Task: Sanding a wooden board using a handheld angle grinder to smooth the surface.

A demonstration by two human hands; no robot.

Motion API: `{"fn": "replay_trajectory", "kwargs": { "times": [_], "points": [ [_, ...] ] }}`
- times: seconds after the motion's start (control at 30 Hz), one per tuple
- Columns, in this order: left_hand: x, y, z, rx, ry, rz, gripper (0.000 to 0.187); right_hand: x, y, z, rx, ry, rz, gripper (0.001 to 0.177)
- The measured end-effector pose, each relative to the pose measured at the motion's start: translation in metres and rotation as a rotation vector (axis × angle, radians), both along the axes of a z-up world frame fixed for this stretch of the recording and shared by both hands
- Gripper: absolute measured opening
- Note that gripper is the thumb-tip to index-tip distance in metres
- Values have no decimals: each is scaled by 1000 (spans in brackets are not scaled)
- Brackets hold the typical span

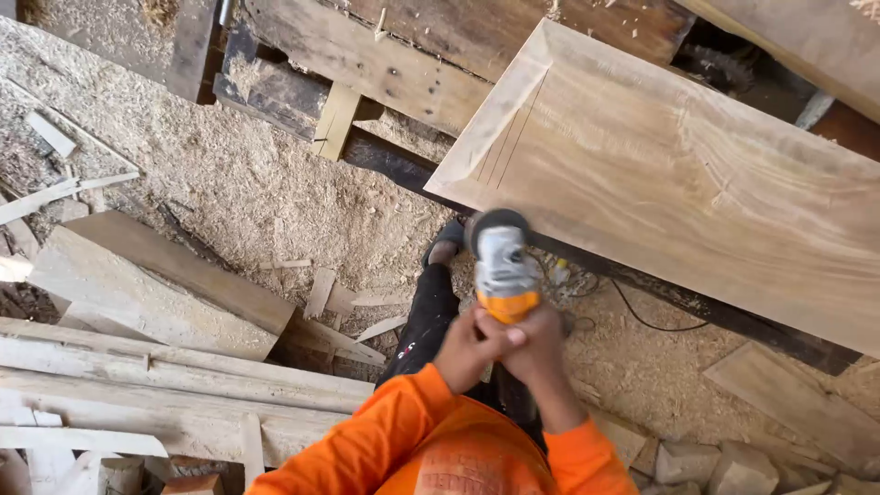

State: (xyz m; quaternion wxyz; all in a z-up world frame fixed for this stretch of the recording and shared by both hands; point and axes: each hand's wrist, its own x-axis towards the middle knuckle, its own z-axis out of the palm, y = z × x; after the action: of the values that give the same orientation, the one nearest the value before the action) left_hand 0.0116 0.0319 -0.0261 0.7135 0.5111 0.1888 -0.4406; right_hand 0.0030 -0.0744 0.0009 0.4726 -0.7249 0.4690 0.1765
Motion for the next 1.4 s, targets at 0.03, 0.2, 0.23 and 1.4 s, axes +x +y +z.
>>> {"fn": "replay_trajectory", "kwargs": {
  "times": [0.03, 0.2, 0.23, 1.4],
  "points": [
    [0, 14, -11, 20, -45, 95, 60, 12, 11, -4, 30, 61, 27, 51],
    [36, 46, -6, 28, -116, 90, 59, 64, 35, 19, 113, 127, 61, 55],
    [36, 46, -7, 27, -134, 64, 59, 64, 34, 23, 102, 100, 52, 55],
    [45, 35, -6, 25, -102, -64, 49, 47, 31, 13, 95, 15, -80, 54]
  ]
}}
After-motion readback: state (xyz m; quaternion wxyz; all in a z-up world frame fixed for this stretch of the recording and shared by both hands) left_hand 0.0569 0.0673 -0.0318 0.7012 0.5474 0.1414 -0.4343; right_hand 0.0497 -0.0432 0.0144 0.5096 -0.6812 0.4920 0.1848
